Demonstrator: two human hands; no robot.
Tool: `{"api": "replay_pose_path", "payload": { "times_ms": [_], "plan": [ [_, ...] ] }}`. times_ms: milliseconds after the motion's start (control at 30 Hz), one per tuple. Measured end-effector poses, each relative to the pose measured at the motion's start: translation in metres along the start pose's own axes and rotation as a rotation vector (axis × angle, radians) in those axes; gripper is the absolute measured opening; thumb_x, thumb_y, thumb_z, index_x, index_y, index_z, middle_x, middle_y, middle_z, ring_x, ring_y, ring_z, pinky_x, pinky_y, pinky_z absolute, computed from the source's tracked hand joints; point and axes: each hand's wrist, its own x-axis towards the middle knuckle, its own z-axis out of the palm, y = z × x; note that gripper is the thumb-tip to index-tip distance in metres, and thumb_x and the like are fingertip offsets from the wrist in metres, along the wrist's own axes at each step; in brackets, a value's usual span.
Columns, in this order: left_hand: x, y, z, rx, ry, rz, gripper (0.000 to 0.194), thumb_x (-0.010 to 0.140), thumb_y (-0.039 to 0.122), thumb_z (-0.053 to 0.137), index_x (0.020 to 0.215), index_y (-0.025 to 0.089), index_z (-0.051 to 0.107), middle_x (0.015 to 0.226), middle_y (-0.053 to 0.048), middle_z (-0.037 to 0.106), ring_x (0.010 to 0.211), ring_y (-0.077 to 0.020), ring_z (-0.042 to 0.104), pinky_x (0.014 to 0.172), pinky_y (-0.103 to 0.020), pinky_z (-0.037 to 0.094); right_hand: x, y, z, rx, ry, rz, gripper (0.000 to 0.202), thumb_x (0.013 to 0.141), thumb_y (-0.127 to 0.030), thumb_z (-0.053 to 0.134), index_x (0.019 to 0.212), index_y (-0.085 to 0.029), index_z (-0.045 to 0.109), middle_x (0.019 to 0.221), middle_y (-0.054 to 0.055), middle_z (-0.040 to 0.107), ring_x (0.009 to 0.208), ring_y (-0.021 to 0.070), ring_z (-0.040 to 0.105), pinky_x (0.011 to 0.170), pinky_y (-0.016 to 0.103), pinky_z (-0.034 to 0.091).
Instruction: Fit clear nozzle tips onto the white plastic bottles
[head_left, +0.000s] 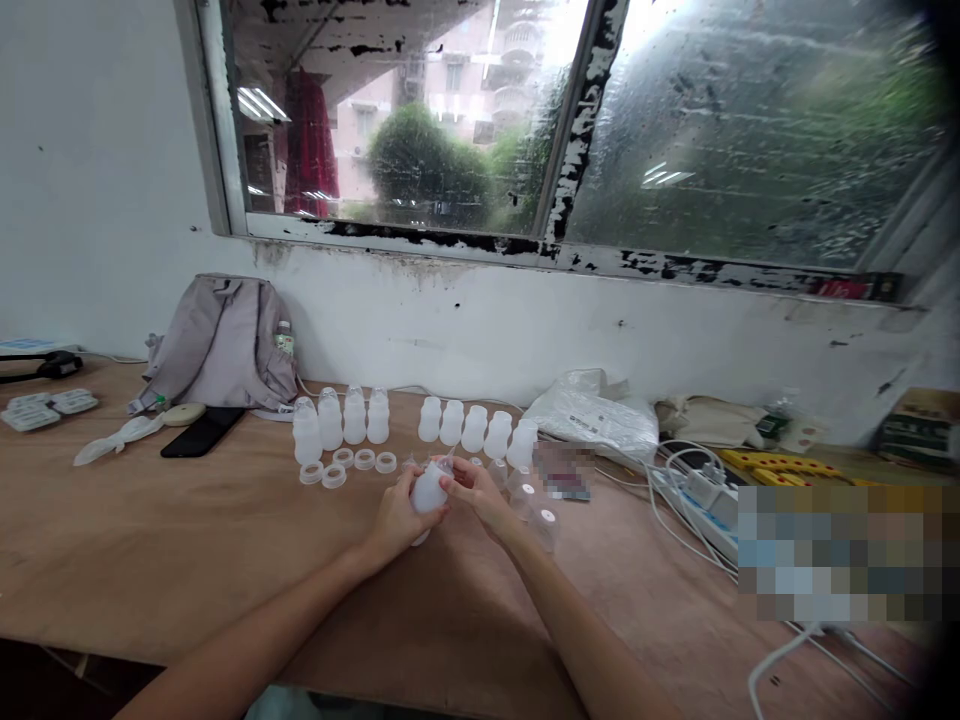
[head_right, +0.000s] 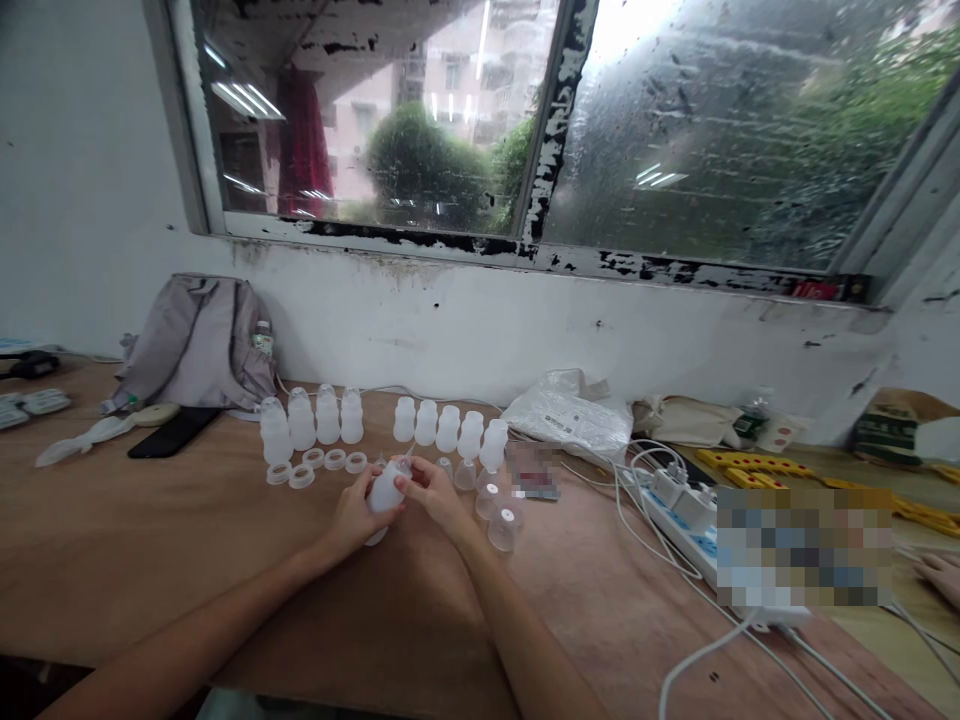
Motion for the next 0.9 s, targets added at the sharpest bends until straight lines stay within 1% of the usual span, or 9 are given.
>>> {"api": "replay_pose_path", "payload": {
  "times_ms": [100, 233, 300, 400, 500, 567, 700, 800, 900],
  "plan": [
    [0.003, -0.005, -0.002, -0.012, -0.024, 0.015, 0.041, 0.060, 0.038, 0.066, 0.090, 0.020, 0.046, 0.076, 0.001, 0.059, 0.068, -0.0159, 0.056, 0.060, -0.025, 0.039, -0.004, -0.011, -0.016, -0.295, 0.072, 0.003, 0.036, 0.072, -0.042, 0.057, 0.099, -0.019, 0.059, 0.098, 0.007, 0.063, 0.091, 0.0196, 0.057, 0.076, 0.031, 0.045],
    [0.004, -0.007, -0.004, -0.020, -0.057, 0.006, 0.043, 0.061, 0.042, 0.065, 0.092, 0.020, 0.046, 0.075, 0.001, 0.059, 0.067, -0.0157, 0.055, 0.059, -0.025, 0.039, -0.025, -0.027, -0.057, -0.892, 0.278, 0.047, 0.024, 0.072, -0.036, 0.054, 0.084, -0.016, 0.062, 0.077, 0.006, 0.064, 0.067, 0.0176, 0.058, 0.065, 0.030, 0.044],
    [0.003, -0.005, -0.004, -0.024, -0.075, 0.012, 0.043, 0.061, 0.044, 0.065, 0.091, 0.020, 0.046, 0.075, 0.001, 0.059, 0.066, -0.0154, 0.054, 0.058, -0.024, 0.038, -0.039, -0.031, -0.078, -1.081, 0.277, 0.111, 0.017, 0.071, -0.031, 0.053, 0.076, -0.018, 0.063, 0.071, 0.005, 0.062, 0.066, 0.0177, 0.058, 0.062, 0.028, 0.042],
    [0.002, -0.003, -0.004, -0.043, -0.089, 0.013, 0.044, 0.061, 0.044, 0.065, 0.091, 0.020, 0.046, 0.075, 0.001, 0.058, 0.067, -0.0154, 0.054, 0.059, -0.024, 0.039, -0.060, -0.027, -0.099, -1.226, 0.258, 0.259, 0.014, 0.066, -0.027, 0.057, 0.076, -0.018, 0.063, 0.072, 0.005, 0.062, 0.067, 0.0181, 0.058, 0.058, 0.026, 0.040],
    [0.002, -0.004, -0.005, -0.039, -0.097, 0.011, 0.043, 0.061, 0.044, 0.065, 0.091, 0.019, 0.046, 0.073, 0.002, 0.058, 0.067, -0.0158, 0.055, 0.060, -0.025, 0.039, -0.069, -0.017, -0.105, -1.249, 0.230, 0.335, 0.015, 0.062, -0.019, 0.059, 0.077, -0.017, 0.062, 0.072, 0.005, 0.063, 0.066, 0.0181, 0.058, 0.057, 0.025, 0.040],
    [0.003, -0.005, -0.004, -0.033, -0.106, 0.017, 0.043, 0.061, 0.044, 0.065, 0.091, 0.019, 0.046, 0.074, 0.001, 0.058, 0.069, -0.0163, 0.055, 0.061, -0.025, 0.039, -0.067, -0.014, -0.101, -1.207, 0.237, 0.301, 0.013, 0.062, -0.018, 0.058, 0.075, -0.017, 0.061, 0.069, 0.004, 0.063, 0.064, 0.0182, 0.058, 0.058, 0.026, 0.041],
    [0.002, -0.008, -0.003, -0.046, -0.135, 0.046, 0.045, 0.061, 0.042, 0.066, 0.093, 0.020, 0.045, 0.079, 0.000, 0.059, 0.073, -0.0170, 0.055, 0.064, -0.026, 0.040, -0.049, -0.028, -0.080, -0.862, 0.332, 0.095, 0.027, 0.074, -0.036, 0.050, 0.090, -0.016, 0.060, 0.077, 0.006, 0.064, 0.062, 0.0170, 0.059, 0.055, 0.027, 0.044],
    [0.002, -0.009, -0.002, -0.063, -0.158, 0.061, 0.045, 0.061, 0.042, 0.066, 0.094, 0.020, 0.044, 0.081, 0.000, 0.060, 0.074, -0.0174, 0.056, 0.066, -0.027, 0.040, -0.033, -0.042, -0.059, -0.604, 0.430, -0.058, 0.037, 0.077, -0.044, 0.048, 0.098, -0.016, 0.059, 0.087, 0.009, 0.064, 0.068, 0.0180, 0.059, 0.051, 0.026, 0.045],
    [0.002, -0.008, -0.002, -0.080, -0.167, 0.072, 0.045, 0.062, 0.042, 0.066, 0.095, 0.020, 0.045, 0.085, -0.002, 0.061, 0.077, -0.0181, 0.057, 0.067, -0.027, 0.041, -0.021, -0.045, -0.042, -0.532, 0.470, -0.132, 0.039, 0.078, -0.046, 0.048, 0.101, -0.016, 0.060, 0.089, 0.009, 0.064, 0.067, 0.0174, 0.058, 0.053, 0.027, 0.046]
  ]
}}
